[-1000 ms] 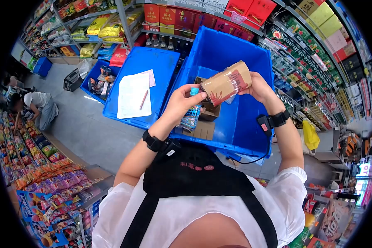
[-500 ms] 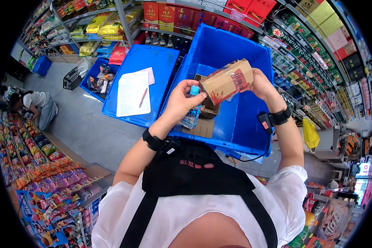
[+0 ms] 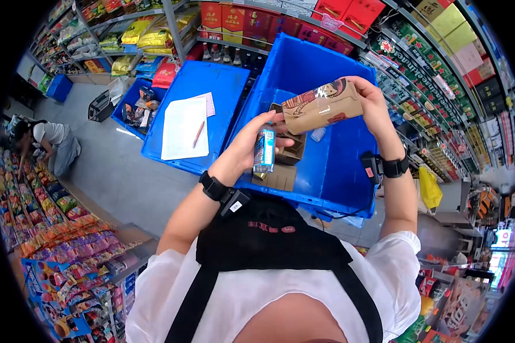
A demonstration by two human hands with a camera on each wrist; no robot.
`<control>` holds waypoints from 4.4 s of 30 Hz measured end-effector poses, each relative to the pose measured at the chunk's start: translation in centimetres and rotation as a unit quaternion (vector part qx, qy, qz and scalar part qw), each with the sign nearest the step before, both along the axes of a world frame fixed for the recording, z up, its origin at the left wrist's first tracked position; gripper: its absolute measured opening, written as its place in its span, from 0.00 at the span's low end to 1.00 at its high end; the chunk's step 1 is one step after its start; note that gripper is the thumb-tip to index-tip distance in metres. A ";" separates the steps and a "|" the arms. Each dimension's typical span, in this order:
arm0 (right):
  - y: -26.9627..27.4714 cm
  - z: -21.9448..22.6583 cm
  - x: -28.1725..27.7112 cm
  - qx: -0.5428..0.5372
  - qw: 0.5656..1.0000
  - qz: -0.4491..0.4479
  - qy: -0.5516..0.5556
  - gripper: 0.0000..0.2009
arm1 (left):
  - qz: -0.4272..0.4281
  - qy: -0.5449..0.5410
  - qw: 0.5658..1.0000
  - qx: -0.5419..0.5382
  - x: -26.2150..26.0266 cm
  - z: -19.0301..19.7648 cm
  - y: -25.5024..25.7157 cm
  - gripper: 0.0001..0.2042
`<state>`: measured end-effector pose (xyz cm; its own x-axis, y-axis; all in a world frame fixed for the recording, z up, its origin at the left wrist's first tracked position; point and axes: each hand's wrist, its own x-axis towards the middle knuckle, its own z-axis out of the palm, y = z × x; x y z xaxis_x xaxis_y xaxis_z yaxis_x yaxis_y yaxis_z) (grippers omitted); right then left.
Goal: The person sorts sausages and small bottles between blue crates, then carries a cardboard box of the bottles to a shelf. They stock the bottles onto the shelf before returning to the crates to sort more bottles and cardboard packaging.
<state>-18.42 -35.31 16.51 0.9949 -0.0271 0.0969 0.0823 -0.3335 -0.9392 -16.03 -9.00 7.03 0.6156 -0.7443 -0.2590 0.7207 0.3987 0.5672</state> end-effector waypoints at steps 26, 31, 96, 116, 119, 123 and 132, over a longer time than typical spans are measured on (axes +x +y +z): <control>1.0 2.4 1.0 -0.030 0.999 0.005 0.012 0.11 | -0.013 -0.055 0.991 -0.122 0.8 -1.8 -0.9 0.20; 0.6 1.8 0.8 -0.013 1.000 0.014 0.021 0.12 | -0.010 -0.084 0.993 -0.084 0.9 -1.6 -0.3 0.21; 1.8 2.5 0.0 -0.268 0.955 -0.035 -0.120 0.18 | 0.011 -0.101 0.995 -0.017 1.4 0.1 0.6 0.20; -0.6 4.8 3.2 -0.129 0.939 -0.212 -0.237 0.23 | -0.095 -0.049 0.990 -0.088 0.6 -2.3 1.2 0.27; -2.6 3.6 3.8 -0.236 0.942 -0.211 -0.109 0.25 | -0.037 -0.059 0.995 -0.068 0.3 -3.4 1.1 0.27; -6.2 -6.8 4.3 -0.475 0.871 -0.087 0.092 0.26 | -0.012 -0.064 0.996 -0.068 0.6 -3.7 1.6 0.27; -8.5 -24.6 3.5 -0.283 0.711 0.191 0.615 0.23 | 0.052 -0.132 0.984 -0.109 -0.3 -4.1 3.8 0.27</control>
<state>-14.96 -43.83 -8.12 0.2617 -0.0350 -0.9645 -0.4995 -0.8600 -0.1043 -16.29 -5.19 2.98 0.7159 -0.6936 0.0794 0.5087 0.5961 0.6212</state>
